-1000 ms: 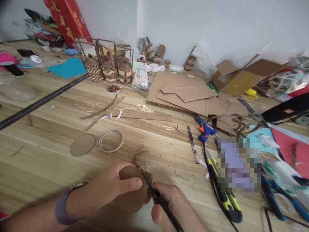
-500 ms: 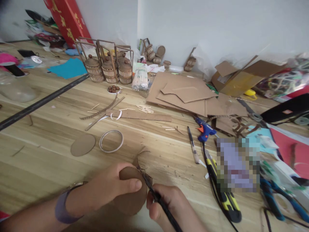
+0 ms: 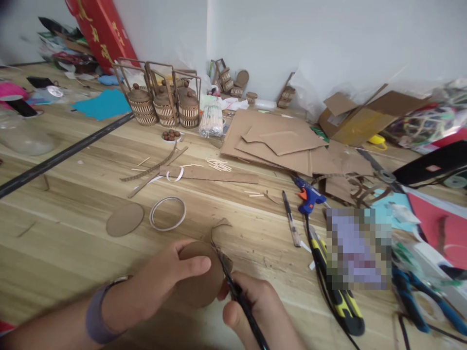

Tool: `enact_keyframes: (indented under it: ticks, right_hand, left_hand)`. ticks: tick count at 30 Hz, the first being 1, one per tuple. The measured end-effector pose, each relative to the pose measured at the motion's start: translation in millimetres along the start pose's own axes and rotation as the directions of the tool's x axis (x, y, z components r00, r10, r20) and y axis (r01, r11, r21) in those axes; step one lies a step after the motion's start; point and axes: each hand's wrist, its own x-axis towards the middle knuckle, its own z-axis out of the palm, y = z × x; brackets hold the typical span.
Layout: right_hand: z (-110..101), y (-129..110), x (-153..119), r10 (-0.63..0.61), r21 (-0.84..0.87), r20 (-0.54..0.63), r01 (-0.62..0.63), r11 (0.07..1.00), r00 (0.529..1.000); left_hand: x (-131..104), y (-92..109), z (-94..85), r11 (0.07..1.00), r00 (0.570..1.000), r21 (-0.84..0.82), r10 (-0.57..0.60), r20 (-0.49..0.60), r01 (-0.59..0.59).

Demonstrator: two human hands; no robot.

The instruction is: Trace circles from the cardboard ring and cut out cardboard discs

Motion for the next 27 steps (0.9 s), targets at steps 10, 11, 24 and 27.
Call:
enact_keyframes:
  ticks: [10,11,24,27]
  right_hand:
    - [-1,-5,-2,-0.012,0.022,0.032,0.011,1.000,0.999]
    - [-2,-6,-2,-0.001,0.034,0.042,0.000,0.999,0.999]
    - [-2,-10,-1,-0.032,0.039,0.044,0.030,0.999,0.999]
    - [-2,-10,-2,-0.027,0.055,0.047,0.025,0.998,0.999]
  left_hand:
    - [-1,-8,-0.8,0.992,0.997,0.109,0.063,-0.033,-0.059]
    - [-1,-8,-1.0,0.991,0.997,0.121,0.066,-0.026,-0.063]
    - [-1,-10,-1.4,0.991,0.999,0.129,0.044,-0.012,-0.042]
    - [-2,-9,-1.1,0.995,0.997,0.073,0.058,0.052,-0.061]
